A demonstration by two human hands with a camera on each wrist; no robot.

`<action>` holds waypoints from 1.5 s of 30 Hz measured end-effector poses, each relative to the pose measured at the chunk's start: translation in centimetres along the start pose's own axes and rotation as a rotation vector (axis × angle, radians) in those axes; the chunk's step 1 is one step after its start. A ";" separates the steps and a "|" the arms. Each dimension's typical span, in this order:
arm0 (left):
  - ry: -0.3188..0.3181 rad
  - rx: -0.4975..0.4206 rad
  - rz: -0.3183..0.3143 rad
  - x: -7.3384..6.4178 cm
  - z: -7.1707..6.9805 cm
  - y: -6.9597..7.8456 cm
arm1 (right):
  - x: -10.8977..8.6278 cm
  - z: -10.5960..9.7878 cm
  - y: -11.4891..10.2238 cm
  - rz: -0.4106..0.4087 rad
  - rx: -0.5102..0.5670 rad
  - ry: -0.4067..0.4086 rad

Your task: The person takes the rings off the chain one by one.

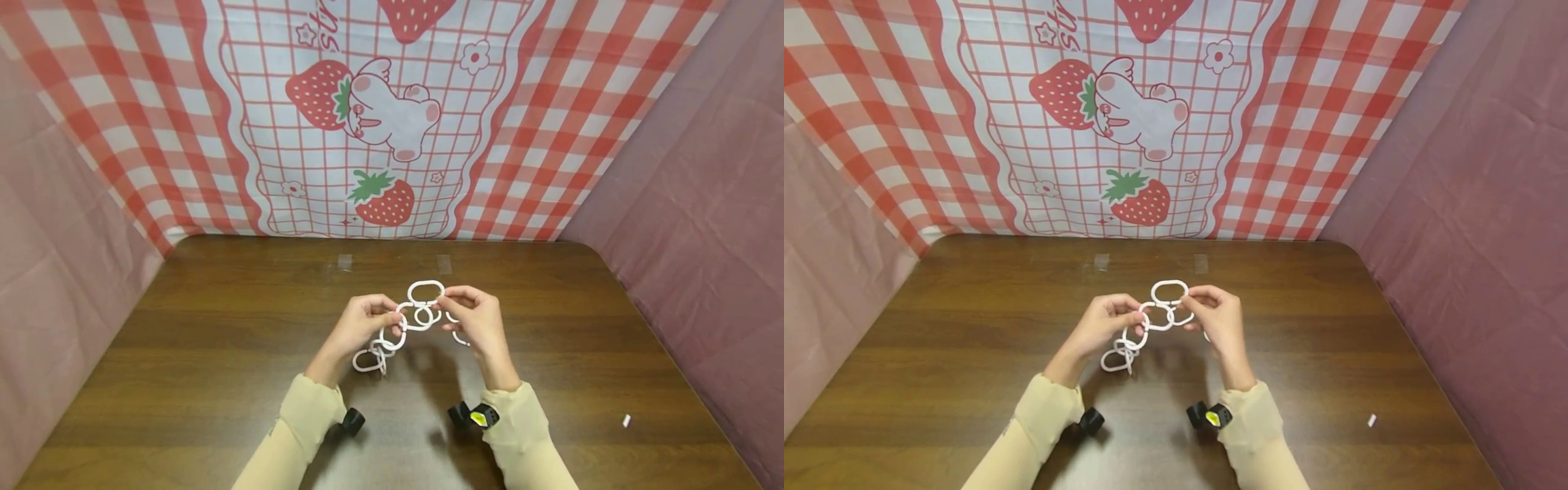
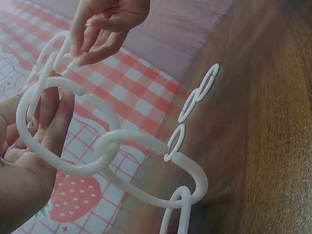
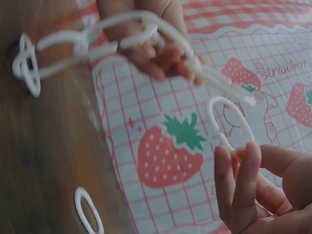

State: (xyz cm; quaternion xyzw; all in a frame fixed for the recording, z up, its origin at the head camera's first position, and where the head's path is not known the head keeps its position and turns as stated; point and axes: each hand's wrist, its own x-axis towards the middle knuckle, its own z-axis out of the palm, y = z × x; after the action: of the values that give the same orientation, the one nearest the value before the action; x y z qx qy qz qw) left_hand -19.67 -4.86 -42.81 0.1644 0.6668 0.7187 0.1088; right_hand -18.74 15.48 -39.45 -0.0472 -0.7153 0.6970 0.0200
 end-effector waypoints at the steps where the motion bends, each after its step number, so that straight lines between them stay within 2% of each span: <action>1: 0.006 -0.004 0.002 0.0 0.0 0.0 | 0.1 -0.2 0.0 -0.006 -0.041 0.005; 7: 0.026 -0.015 0.013 -0.1 -0.1 0.1 | 0.6 -1.3 0.8 -0.015 -0.317 0.026; 11: 0.016 -0.022 0.020 -0.1 -0.1 0.0 | 0.9 -1.7 1.7 0.007 -0.442 0.025; 21: 0.012 -0.025 0.021 0.0 -0.1 -0.3 | 1.6 -2.5 3.6 0.061 -0.445 -0.065; 27: 0.010 -0.027 0.018 0.1 -0.2 -0.4 | 1.8 -2.7 4.3 0.089 -0.482 -0.115; 36: -0.002 -0.010 0.025 0.1 -0.1 -0.4 | 2.1 -2.8 5.1 0.103 -0.539 -0.109; 45: -0.021 -0.018 0.055 0.1 -0.1 -0.5 | 2.0 -3.0 5.5 0.076 -0.593 -0.087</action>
State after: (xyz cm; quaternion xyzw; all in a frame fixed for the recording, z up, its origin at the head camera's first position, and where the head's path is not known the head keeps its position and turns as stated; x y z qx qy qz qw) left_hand -19.87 -4.89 -43.33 0.1893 0.6543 0.7256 0.0976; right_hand -20.23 18.83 -44.91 -0.0476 -0.8856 0.4592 -0.0513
